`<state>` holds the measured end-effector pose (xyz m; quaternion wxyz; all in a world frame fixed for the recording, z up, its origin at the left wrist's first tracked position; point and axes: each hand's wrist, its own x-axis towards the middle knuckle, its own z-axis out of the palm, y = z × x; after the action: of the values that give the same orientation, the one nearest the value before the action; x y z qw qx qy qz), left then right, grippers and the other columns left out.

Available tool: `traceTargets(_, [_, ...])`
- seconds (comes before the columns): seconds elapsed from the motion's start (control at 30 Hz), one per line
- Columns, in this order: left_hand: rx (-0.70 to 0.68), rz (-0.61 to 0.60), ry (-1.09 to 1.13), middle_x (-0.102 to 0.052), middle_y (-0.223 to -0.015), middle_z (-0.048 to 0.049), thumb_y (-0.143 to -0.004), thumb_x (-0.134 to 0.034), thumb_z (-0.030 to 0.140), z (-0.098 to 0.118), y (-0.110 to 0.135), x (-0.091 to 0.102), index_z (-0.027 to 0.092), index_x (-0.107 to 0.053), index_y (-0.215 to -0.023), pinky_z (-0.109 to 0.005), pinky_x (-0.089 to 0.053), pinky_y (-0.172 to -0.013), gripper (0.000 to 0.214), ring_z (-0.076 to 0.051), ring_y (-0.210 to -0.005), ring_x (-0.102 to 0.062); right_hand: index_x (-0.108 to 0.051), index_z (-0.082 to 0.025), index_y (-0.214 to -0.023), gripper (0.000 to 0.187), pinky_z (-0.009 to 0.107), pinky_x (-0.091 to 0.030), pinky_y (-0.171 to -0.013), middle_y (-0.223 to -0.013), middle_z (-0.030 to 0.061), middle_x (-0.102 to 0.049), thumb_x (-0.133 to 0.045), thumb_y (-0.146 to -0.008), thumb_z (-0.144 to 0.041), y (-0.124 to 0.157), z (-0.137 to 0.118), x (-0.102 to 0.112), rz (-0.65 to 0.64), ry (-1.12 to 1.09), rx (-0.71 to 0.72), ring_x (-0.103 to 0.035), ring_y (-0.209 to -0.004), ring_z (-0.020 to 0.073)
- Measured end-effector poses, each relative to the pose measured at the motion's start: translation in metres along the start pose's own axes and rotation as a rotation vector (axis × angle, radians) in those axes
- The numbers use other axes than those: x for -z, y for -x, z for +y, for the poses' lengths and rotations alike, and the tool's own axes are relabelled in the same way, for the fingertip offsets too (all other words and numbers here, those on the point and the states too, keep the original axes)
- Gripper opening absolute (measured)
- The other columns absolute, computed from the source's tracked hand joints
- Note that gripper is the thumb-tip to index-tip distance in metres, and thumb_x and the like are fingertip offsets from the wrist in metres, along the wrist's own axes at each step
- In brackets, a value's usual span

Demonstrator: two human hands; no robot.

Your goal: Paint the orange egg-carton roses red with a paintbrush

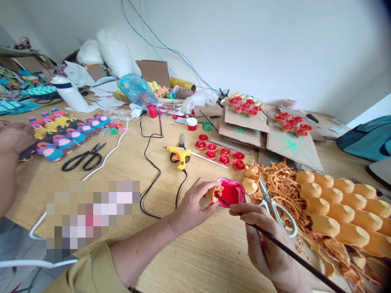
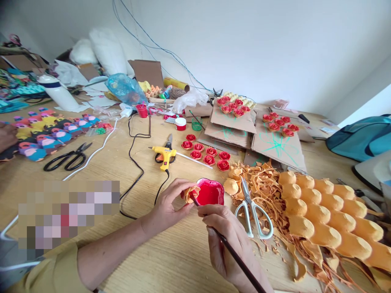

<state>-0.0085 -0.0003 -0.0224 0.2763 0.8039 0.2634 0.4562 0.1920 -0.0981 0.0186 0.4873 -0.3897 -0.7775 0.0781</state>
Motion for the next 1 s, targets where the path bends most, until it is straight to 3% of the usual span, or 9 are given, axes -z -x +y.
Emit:
traceTargets(0.23, [-0.004,0.004,-0.008,-0.069,-0.118,-0.008,-0.088,-0.066,0.003,0.0017,-0.0019,-0.0006,0.025,-0.059,-0.137,-0.036,-0.061,-0.094,0.054,-0.022,-0.106,-0.069,-0.056,-0.02,-0.122,0.035,0.028,-0.06,-0.096,-0.122,0.011,-0.072,-0.049,-0.095,0.002,0.0042,0.0001,-0.0022,0.059,-0.066,-0.028,-0.073,-0.11,0.0154])
traceTargets(0.5, [-0.022,-0.023,0.032,-0.07,-0.124,-0.0101,-0.091,-0.071,0.009,0.003,-0.0002,0.0014,0.024,-0.059,-0.138,-0.036,-0.061,-0.095,0.051,-0.023,-0.112,-0.069,-0.057,-0.019,-0.122,0.035,0.028,-0.061,-0.094,-0.119,0.0114,-0.073,-0.049,-0.095,0.002,0.0032,0.0027,-0.0034,-0.016,-0.029,-0.012,-0.072,-0.114,0.0166])
traceTargets(0.7, [-0.004,0.013,-0.003,-0.07,-0.119,-0.0086,-0.089,-0.068,0.005,0.0038,-0.0021,0.0017,0.024,-0.059,-0.137,-0.036,-0.061,-0.093,0.053,-0.022,-0.106,-0.069,-0.056,-0.021,-0.122,0.032,0.028,-0.061,-0.092,-0.12,0.0112,-0.074,-0.049,-0.098,-0.001,0.0048,0.0013,-0.0019,0.011,-0.044,-0.024,-0.074,-0.109,0.0162])
traceTargets(1.0, [-0.003,-0.01,0.031,-0.071,-0.123,-0.0098,-0.093,-0.07,0.013,0.0031,-0.0021,0.0015,0.024,-0.06,-0.136,-0.037,-0.06,-0.095,0.046,-0.023,-0.111,-0.069,-0.057,-0.021,-0.119,0.031,0.03,-0.063,-0.087,-0.115,0.0113,-0.075,-0.05,-0.097,-0.001,-0.0005,-0.0003,-0.0029,0.01,-0.004,-0.014,-0.076,-0.107,0.0179])
